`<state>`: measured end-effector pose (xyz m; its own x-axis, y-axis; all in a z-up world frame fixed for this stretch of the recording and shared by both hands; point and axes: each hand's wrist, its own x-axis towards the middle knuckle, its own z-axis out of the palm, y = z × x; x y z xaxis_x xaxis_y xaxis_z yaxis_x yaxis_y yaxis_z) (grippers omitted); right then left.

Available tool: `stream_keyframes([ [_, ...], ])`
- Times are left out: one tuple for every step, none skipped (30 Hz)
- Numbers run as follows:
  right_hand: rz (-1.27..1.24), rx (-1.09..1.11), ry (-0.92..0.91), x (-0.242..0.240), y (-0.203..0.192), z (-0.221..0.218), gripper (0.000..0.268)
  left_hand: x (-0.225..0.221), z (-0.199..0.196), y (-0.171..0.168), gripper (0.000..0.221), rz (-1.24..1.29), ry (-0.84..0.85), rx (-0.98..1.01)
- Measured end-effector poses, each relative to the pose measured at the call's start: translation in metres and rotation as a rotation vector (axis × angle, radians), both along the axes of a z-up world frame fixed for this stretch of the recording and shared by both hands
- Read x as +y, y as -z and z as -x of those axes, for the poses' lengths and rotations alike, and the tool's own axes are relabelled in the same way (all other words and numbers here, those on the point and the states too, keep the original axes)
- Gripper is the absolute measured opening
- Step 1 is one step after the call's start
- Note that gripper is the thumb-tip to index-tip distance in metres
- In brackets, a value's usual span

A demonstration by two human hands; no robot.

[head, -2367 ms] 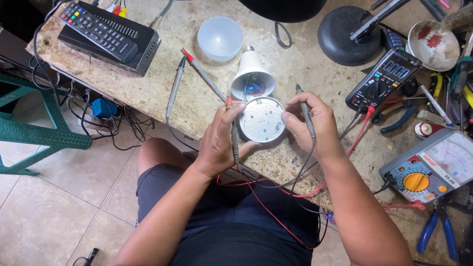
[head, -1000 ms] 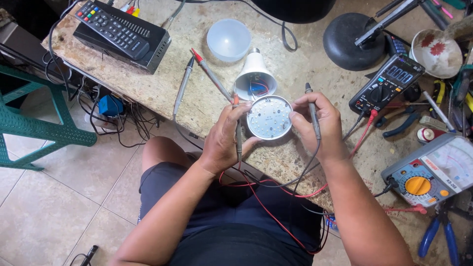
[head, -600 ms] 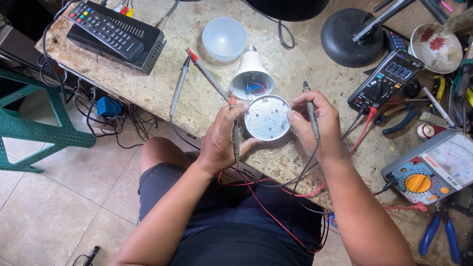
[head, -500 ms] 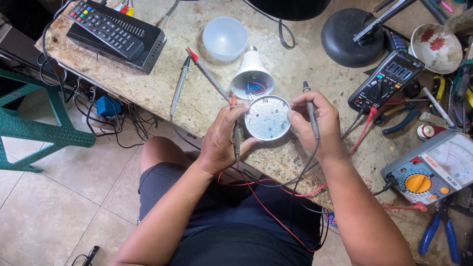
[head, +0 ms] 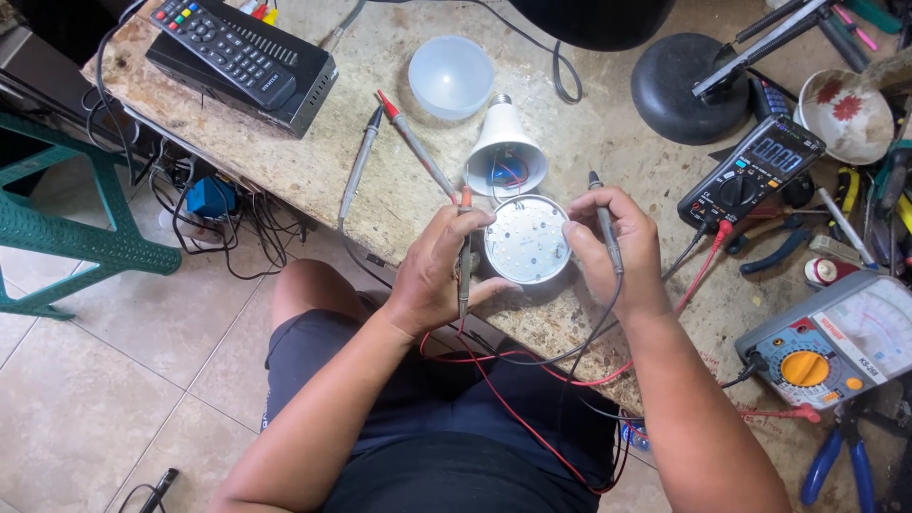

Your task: Testing an LED bulb circuit board using a digital multimeter and probes to diagnose faults.

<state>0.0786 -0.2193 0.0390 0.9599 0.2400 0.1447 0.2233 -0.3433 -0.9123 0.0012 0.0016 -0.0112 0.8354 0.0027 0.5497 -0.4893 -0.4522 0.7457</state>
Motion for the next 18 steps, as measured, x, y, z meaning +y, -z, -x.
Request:
stream_keyframes([
  [-0.001,0.003,0.004,0.0005,0.0007,-0.0001,0.017,0.0001,0.0002,-0.0014,0.078,0.002,0.001,0.005],
  [-0.001,0.005,0.006,0.0007,0.0011,-0.0007,0.017,-0.0003,0.0001,-0.0028,0.077,0.005,0.000,0.009],
  [-0.001,0.003,0.007,-0.0001,0.0017,-0.0008,0.017,-0.0002,0.0000,-0.0028,0.077,0.005,0.001,0.007],
  [0.000,0.000,0.004,-0.0005,0.0022,-0.0011,0.017,0.0001,0.0001,-0.0028,0.077,0.009,0.002,0.009],
  [0.002,-0.002,0.001,-0.0008,0.0029,-0.0015,0.017,0.0006,0.0002,-0.0027,0.077,0.012,0.002,0.011],
  [0.002,-0.003,-0.001,-0.0003,0.0019,-0.0013,0.017,0.0006,0.0000,-0.0025,0.077,0.013,0.000,0.011],
  [0.001,0.001,0.000,0.0001,0.0010,-0.0010,0.017,0.0006,-0.0003,-0.0021,0.078,0.017,0.005,0.007],
  [0.000,0.005,0.002,0.0005,0.0003,-0.0004,0.017,0.0005,-0.0003,-0.0016,0.078,0.020,0.010,0.004],
  [0.000,0.006,0.000,0.0009,-0.0003,-0.0007,0.017,0.0004,-0.0002,-0.0021,0.078,0.020,0.008,0.005],
  [0.005,0.000,-0.001,0.0013,-0.0007,-0.0006,0.017,0.0002,0.0001,-0.0026,0.078,0.016,0.007,-0.001],
  [0.010,-0.007,-0.003,0.0014,-0.0012,-0.0004,0.017,-0.0001,0.0003,-0.0032,0.079,0.012,0.006,-0.006],
  [0.008,-0.006,-0.001,0.0010,-0.0005,-0.0007,0.017,0.0001,0.0002,-0.0048,0.079,0.010,0.009,-0.005],
  [0.009,-0.011,-0.004,0.0005,0.0000,-0.0011,0.017,0.0001,0.0002,-0.0066,0.078,0.005,0.009,0.003],
  [0.010,-0.017,-0.006,-0.0002,0.0005,-0.0014,0.017,0.0001,0.0000,-0.0085,0.078,0.000,0.010,0.010],
  [0.008,-0.017,-0.004,-0.0005,0.0008,-0.0011,0.017,0.0001,0.0001,-0.0076,0.078,-0.002,0.013,0.010],
  [0.000,-0.017,-0.003,-0.0007,0.0008,-0.0013,0.016,0.0003,-0.0003,-0.0070,0.077,-0.003,0.011,0.011],
  [-0.007,-0.018,-0.002,-0.0008,0.0007,-0.0015,0.016,0.0005,-0.0006,-0.0065,0.076,-0.005,0.009,0.012],
  [-0.008,-0.018,0.000,-0.0003,-0.0003,-0.0008,0.016,0.0003,-0.0007,-0.0058,0.076,-0.006,0.011,0.011],
])
